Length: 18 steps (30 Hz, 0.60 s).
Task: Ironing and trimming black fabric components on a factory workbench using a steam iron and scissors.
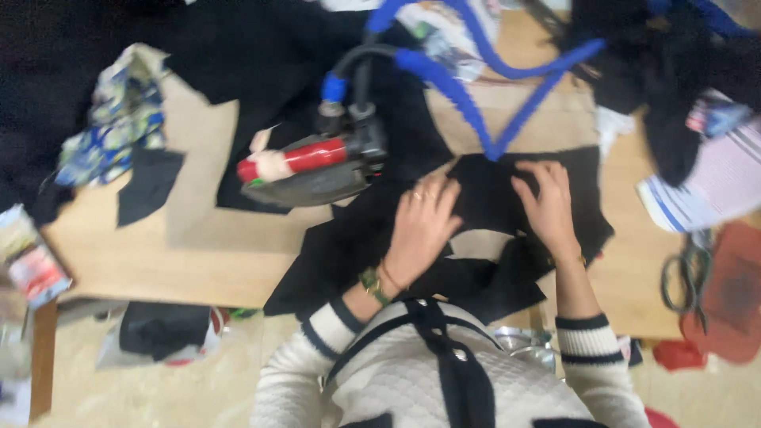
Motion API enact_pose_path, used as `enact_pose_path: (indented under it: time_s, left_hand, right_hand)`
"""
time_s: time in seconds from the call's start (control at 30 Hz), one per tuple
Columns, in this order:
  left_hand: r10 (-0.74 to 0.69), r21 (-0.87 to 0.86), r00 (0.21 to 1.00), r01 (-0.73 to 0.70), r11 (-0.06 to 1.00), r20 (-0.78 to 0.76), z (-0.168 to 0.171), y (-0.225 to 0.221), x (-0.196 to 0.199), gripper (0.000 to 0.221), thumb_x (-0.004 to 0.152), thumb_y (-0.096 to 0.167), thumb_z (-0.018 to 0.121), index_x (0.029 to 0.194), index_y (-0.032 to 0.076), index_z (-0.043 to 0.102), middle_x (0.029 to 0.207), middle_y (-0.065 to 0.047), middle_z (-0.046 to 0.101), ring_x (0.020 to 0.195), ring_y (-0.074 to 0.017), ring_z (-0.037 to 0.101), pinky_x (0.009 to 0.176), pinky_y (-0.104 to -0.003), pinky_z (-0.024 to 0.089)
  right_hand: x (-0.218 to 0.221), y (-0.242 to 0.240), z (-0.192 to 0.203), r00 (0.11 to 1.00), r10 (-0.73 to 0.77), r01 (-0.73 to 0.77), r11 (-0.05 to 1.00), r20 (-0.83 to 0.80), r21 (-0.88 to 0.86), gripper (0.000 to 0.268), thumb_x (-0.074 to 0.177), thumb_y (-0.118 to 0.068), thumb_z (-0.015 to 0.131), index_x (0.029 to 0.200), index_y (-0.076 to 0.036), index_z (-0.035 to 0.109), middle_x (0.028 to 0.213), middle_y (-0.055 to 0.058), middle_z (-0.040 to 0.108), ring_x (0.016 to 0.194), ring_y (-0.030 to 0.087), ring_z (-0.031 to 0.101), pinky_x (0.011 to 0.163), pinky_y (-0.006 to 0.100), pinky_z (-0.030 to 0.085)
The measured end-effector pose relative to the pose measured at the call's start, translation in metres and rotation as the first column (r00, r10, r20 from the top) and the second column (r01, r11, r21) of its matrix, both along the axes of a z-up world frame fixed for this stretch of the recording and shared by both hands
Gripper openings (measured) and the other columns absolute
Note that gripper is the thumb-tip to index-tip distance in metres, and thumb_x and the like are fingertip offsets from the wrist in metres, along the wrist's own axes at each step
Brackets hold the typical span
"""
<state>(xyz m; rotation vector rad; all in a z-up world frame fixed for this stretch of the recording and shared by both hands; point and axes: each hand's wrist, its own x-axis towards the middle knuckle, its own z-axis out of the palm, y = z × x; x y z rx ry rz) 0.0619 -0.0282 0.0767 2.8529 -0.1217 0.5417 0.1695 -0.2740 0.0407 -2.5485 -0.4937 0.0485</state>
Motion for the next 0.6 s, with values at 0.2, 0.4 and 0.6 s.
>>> enact_pose_path:
  time_s: [0.2,0.4,0.6]
  left_hand:
    - [-0.195,-0.424,0.98,0.163,0.891,-0.032,0.006,0.052,-0.104,0.039,0.091,0.034,0.072,0.121,0.011,0.061,0.114,-0.009,0.053,0.11,-0.0328,0.055,0.083,-0.041,0.046]
    - [-0.274,-0.407,0.931,0.159,0.9,-0.242,-0.005,0.08,-0.158,0.037,0.096,0.042,0.067,0.114,0.01,0.064,0.115,-0.011,0.062,0.102,-0.0288,0.058,0.083,-0.042,0.044]
    - [-0.141,-0.091,0.972,0.125,0.988,-0.188,-0.027,0.074,-0.146,0.021,0.09,0.022,0.072,0.106,0.011,0.066,0.109,-0.009,0.061,0.104,-0.0285,0.059,0.085,-0.042,0.045]
  right_hand:
    - [-0.036,0.058,0.021,0.982,0.114,-0.098,0.989,-0.152,0.111,0.019,0.105,-0.017,0.067,0.121,-0.007,0.069,0.109,0.016,0.056,0.112,0.04,0.056,0.102,0.052,0.043]
    - [-0.05,0.07,-0.005,0.988,0.153,-0.152,0.979,0.005,0.135,0.022,0.106,-0.022,0.061,0.116,-0.007,0.073,0.112,0.011,0.063,0.109,0.026,0.056,0.101,0.039,0.036]
    - [-0.058,0.071,-0.026,0.991,0.13,-0.136,0.968,0.043,0.211,0.018,0.105,-0.013,0.064,0.114,0.0,0.071,0.112,0.018,0.063,0.11,0.035,0.056,0.1,0.047,0.043]
